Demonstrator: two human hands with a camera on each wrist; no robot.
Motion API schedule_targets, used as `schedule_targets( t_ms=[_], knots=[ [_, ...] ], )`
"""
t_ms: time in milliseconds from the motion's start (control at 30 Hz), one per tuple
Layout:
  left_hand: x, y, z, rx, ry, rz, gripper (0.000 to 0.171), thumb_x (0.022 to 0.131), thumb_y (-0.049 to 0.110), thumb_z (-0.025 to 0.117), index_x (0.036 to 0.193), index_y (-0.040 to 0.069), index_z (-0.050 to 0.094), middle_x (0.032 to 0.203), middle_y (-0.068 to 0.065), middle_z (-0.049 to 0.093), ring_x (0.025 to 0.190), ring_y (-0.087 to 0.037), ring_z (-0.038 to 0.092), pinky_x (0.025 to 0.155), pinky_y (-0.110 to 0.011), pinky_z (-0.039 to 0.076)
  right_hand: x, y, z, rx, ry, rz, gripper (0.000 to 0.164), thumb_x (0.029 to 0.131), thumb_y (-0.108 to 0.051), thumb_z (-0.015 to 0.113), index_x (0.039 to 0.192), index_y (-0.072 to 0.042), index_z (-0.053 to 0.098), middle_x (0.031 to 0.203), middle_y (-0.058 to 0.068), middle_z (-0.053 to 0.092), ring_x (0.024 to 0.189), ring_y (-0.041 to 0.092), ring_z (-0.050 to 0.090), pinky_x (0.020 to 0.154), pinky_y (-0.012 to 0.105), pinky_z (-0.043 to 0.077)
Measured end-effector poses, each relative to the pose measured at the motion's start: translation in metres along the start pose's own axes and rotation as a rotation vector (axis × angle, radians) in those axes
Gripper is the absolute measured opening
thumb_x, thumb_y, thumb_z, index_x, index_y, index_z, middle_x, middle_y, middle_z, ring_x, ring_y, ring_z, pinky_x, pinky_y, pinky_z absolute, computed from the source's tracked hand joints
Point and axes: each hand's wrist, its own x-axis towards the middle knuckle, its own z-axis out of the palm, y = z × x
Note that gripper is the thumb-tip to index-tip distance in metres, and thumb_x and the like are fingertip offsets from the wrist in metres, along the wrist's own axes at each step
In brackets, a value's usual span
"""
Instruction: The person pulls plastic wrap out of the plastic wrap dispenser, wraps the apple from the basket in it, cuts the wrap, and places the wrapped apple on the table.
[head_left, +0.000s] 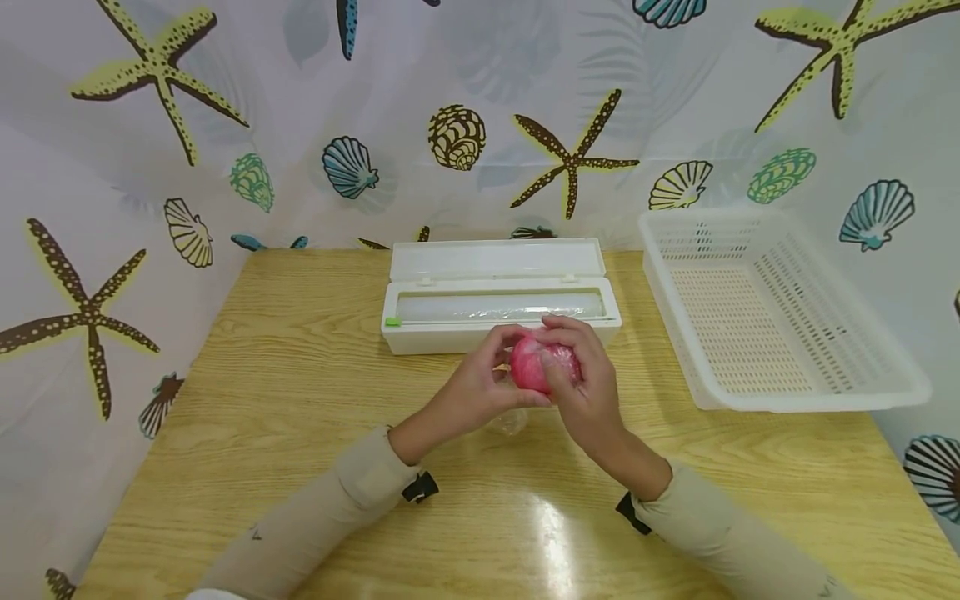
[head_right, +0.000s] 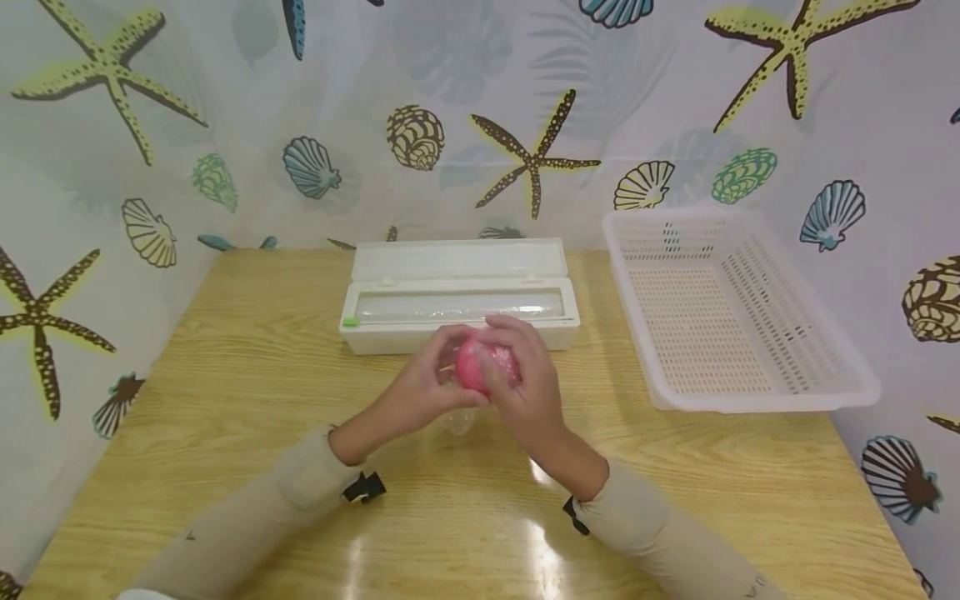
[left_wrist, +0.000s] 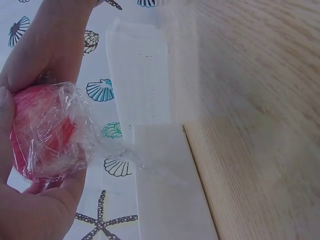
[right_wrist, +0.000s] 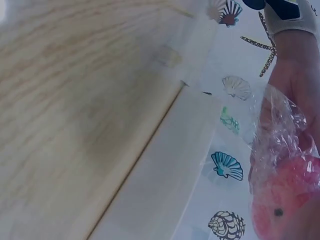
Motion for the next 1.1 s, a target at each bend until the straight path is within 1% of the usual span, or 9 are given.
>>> schedule_targets(
  t_ms=[133,200,267,367,700,800,867,1000,1100],
  knots=[
    [-0.003,0.015,0.001,0.029,-0.012,-0.006,0.074,0.071,0.011,0.081,0.131,0.009,0.038,0.128,-0.007,0.045,0.105,-0.022,0.055,0.082,-0.032,0.052,0.002,-0.018,0.005,-0.023,0.088,-0.033,0.019,0.082,-0.004,0.051,0.096,0.006,0.058,0.111,0.023,0.055,0.105,0.033,0.052,0.082,0.022,0.048],
    [-0.004,0.023,0.003,0.043,-0.018,0.002,0.075,0.070,0.006,0.081,0.131,0.005,0.038,0.128,-0.010,0.045,0.106,-0.023,0.054,0.083,-0.034,0.051,0.003,-0.025,0.008,-0.025,0.142,-0.065,0.019,0.079,-0.002,0.048,0.092,0.010,0.056,0.106,0.029,0.054,0.101,0.039,0.052,0.082,0.021,0.048],
    [-0.004,0.025,0.004,0.052,-0.023,0.024,0.076,0.069,0.004,0.081,0.131,0.003,0.038,0.129,-0.012,0.046,0.107,-0.023,0.053,0.084,-0.034,0.051,0.002,-0.025,0.010,-0.024,0.192,-0.100,0.019,0.079,-0.002,0.045,0.088,0.011,0.055,0.102,0.031,0.054,0.097,0.041,0.052,0.082,0.020,0.048],
    [-0.003,0.026,0.006,0.068,-0.021,0.044,0.076,0.068,0.004,0.082,0.130,0.002,0.038,0.128,-0.013,0.047,0.109,-0.023,0.052,0.085,-0.031,0.050,0.002,-0.025,0.012,-0.016,0.249,-0.139,0.020,0.077,-0.002,0.042,0.085,0.013,0.054,0.098,0.033,0.054,0.093,0.043,0.052,0.081,0.022,0.048],
    [-0.005,0.029,0.010,0.073,-0.033,0.065,0.077,0.067,0.002,0.081,0.130,0.000,0.038,0.125,-0.014,0.048,0.109,-0.022,0.052,0.086,-0.029,0.049,0.001,-0.025,0.015,-0.008,0.358,-0.201,0.020,0.075,-0.002,0.041,0.076,0.013,0.054,0.091,0.029,0.057,0.086,0.040,0.055,0.079,0.027,0.049],
    [-0.005,0.030,0.010,0.074,-0.035,0.072,0.077,0.067,0.002,0.081,0.130,-0.001,0.038,0.125,-0.015,0.048,0.109,-0.022,0.052,0.086,-0.031,0.049,0.000,-0.025,0.015,-0.001,0.355,-0.207,0.020,0.076,-0.002,0.042,0.077,0.013,0.054,0.091,0.030,0.056,0.087,0.041,0.054,0.079,0.027,0.049],
    [-0.005,0.029,0.010,0.074,-0.037,0.068,0.076,0.068,0.002,0.081,0.131,-0.001,0.037,0.125,-0.015,0.048,0.109,-0.023,0.051,0.087,-0.032,0.049,0.000,-0.024,0.014,-0.003,0.333,-0.198,0.020,0.076,-0.003,0.044,0.078,0.013,0.055,0.092,0.030,0.056,0.088,0.042,0.054,0.079,0.025,0.049],
    [-0.003,0.025,0.008,0.074,-0.041,0.048,0.075,0.070,0.006,0.080,0.131,0.001,0.036,0.128,-0.013,0.045,0.108,-0.023,0.052,0.085,-0.032,0.050,0.000,-0.021,0.010,-0.016,0.239,-0.136,0.020,0.078,-0.003,0.045,0.085,0.013,0.055,0.098,0.031,0.055,0.094,0.042,0.054,0.079,0.021,0.049],
    [-0.002,0.020,0.005,0.098,-0.042,0.023,0.076,0.071,0.011,0.081,0.132,0.003,0.036,0.129,-0.010,0.045,0.106,-0.020,0.053,0.083,-0.031,0.051,-0.001,-0.019,0.006,-0.035,0.157,-0.080,0.021,0.079,-0.001,0.046,0.093,0.012,0.055,0.106,0.030,0.055,0.100,0.039,0.053,0.081,0.019,0.048]
  ],
)
